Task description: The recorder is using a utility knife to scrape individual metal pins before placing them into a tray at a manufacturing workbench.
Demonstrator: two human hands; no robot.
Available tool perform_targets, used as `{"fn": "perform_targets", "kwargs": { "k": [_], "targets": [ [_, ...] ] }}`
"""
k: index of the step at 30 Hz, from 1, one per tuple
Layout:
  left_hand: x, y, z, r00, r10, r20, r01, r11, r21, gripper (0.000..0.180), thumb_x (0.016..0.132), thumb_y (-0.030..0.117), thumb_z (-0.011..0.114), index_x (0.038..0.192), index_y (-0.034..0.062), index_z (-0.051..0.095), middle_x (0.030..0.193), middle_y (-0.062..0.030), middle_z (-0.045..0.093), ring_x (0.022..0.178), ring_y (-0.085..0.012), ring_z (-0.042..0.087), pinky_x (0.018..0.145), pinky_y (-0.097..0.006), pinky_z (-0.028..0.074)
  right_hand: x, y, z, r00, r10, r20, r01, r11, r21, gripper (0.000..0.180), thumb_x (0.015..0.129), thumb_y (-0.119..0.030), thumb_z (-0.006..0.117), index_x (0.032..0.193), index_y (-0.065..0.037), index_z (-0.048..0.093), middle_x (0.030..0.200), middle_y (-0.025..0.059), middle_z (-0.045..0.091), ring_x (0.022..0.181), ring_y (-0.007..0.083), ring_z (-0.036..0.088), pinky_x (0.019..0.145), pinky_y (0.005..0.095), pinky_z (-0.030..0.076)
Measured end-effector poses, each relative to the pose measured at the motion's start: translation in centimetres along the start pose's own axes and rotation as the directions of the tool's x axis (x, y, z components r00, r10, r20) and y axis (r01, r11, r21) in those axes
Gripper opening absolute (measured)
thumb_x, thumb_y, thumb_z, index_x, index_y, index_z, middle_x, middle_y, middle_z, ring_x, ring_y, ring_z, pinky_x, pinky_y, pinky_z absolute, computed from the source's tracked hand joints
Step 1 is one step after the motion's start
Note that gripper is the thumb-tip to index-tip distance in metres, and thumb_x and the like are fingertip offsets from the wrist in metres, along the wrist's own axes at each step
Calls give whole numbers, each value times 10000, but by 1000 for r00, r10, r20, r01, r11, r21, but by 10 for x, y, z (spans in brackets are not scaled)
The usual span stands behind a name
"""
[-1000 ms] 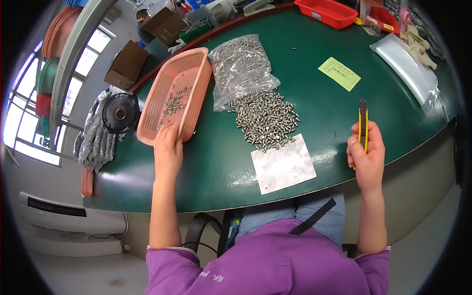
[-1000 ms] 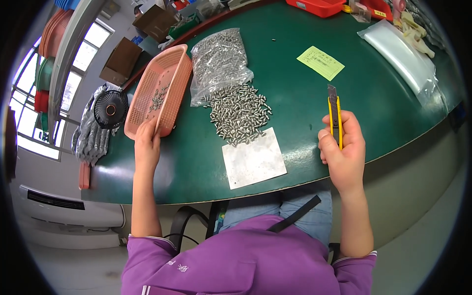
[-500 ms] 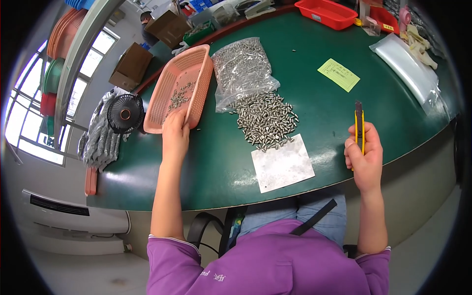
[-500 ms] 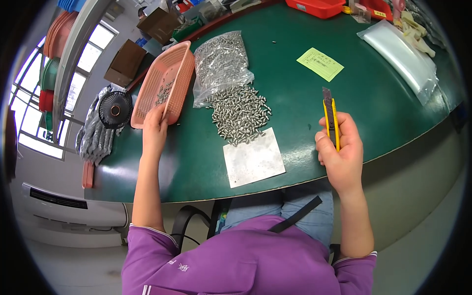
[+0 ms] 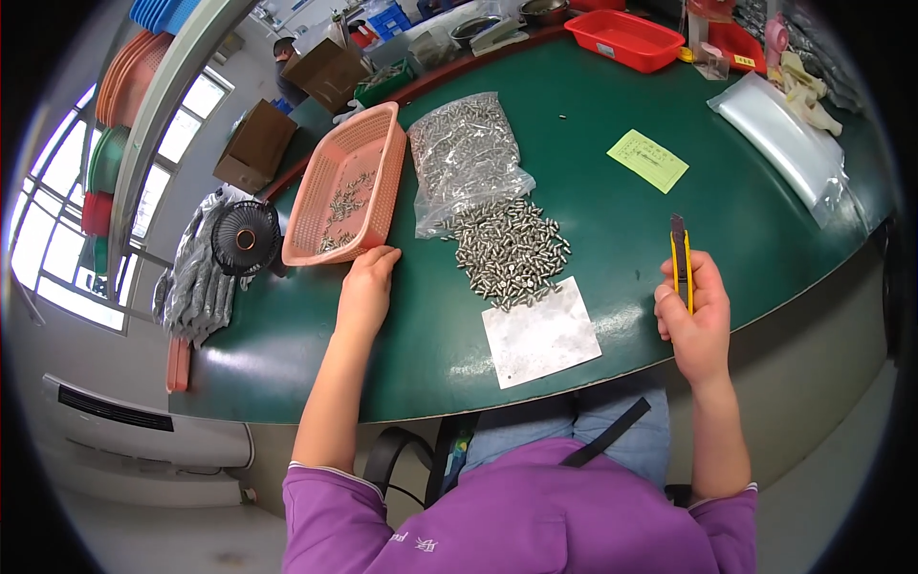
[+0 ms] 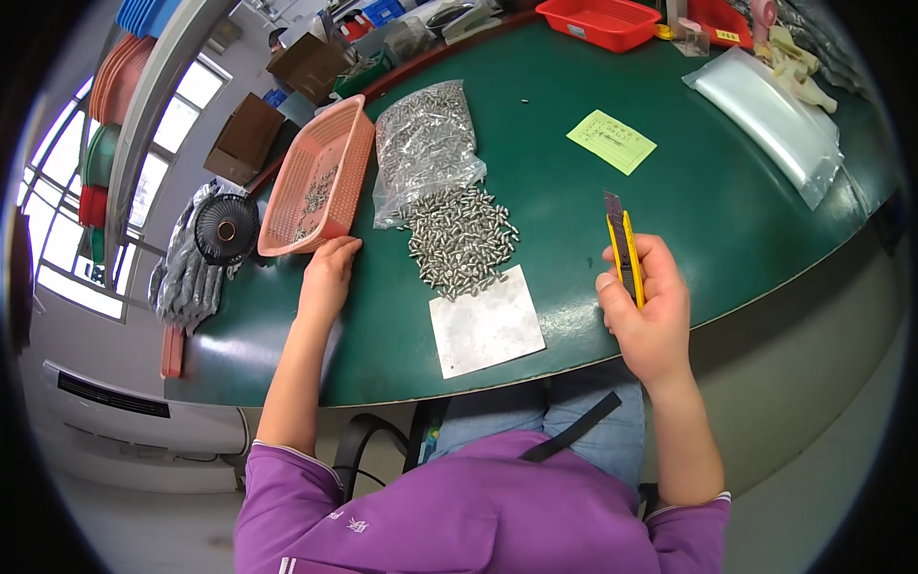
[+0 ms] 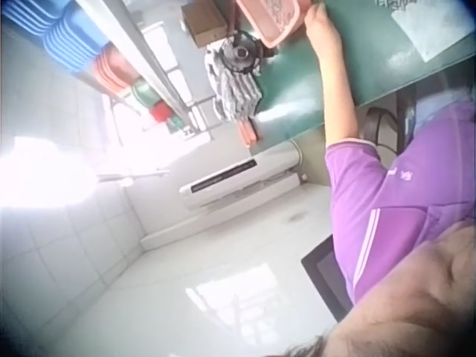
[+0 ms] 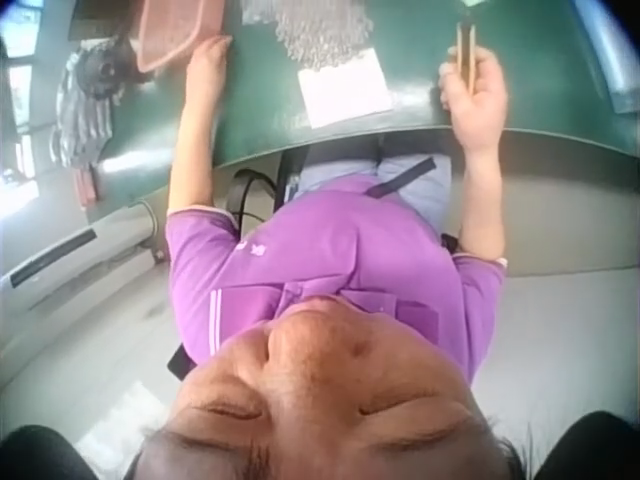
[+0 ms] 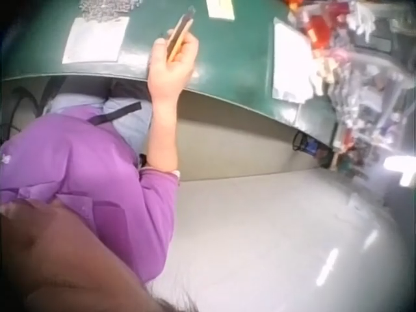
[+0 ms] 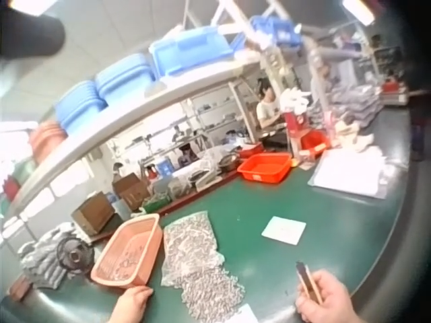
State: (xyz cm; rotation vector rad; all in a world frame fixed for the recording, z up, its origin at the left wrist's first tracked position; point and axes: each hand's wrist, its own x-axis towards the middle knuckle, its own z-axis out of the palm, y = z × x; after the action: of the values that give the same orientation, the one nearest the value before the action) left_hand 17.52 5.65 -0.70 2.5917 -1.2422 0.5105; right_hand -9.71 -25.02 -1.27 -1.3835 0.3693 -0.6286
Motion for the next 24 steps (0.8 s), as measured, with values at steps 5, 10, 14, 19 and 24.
{"fn": "perform_targets", "kwargs": {
  "k": [5, 10, 14, 19, 24],
  "targets": [
    [2, 3, 1, 1000, -1, 11, 1, 1000, 21, 168, 797, -20, 612, 956, 3, 662, 940, -132, 644, 924, -331, 628, 805, -421, 529, -2, 2, -1, 1000, -14, 12, 14, 1000, 27, 196, 885, 16, 579, 1067, -30, 523, 763, -26, 532, 569, 19, 460, 493, 188, 371],
    [-2, 18, -15, 996, -84, 11, 84, 994, -74, 83, 810, 10, 646, 893, 4, 635, 899, -140, 628, 848, -329, 630, 756, -402, 527, -5, 0, -1, 1000, -22, 4, 22, 1000, 1, 192, 887, 17, 581, 1065, -28, 522, 764, -27, 528, 578, 22, 466, 503, 190, 380],
    [-11, 78, -34, 978, -204, 51, 205, 873, -443, 111, 804, -16, 664, 900, 22, 623, 879, -105, 625, 765, -243, 643, 671, -332, 524, -7, 0, -4, 1000, 8, -5, -8, 1000, 12, 204, 912, -32, 585, 1103, -28, 513, 756, -19, 526, 578, 21, 456, 499, 189, 373],
    [-40, 145, -41, 994, 96, 61, -55, 875, -480, 227, 759, -46, 728, 953, 30, 637, 880, -67, 660, 785, -182, 637, 664, -284, 522, -41, -23, 8, 980, 116, 163, -122, 992, 22, 362, 979, -152, 497, 1309, -7, 454, 773, -2, 542, 590, 36, 437, 546, 194, 393],
    [-52, 164, -32, 990, -43, 134, 110, 831, -546, 330, 761, 10, 743, 1070, 48, 635, 856, -62, 654, 797, -244, 628, 711, -347, 505, -77, -29, 33, 895, -1, 445, 239, 845, -479, 472, 872, -66, 570, 1335, -36, 484, 915, 150, 677, 744, 321, 678, 667, 389, 553]
  ]
}}
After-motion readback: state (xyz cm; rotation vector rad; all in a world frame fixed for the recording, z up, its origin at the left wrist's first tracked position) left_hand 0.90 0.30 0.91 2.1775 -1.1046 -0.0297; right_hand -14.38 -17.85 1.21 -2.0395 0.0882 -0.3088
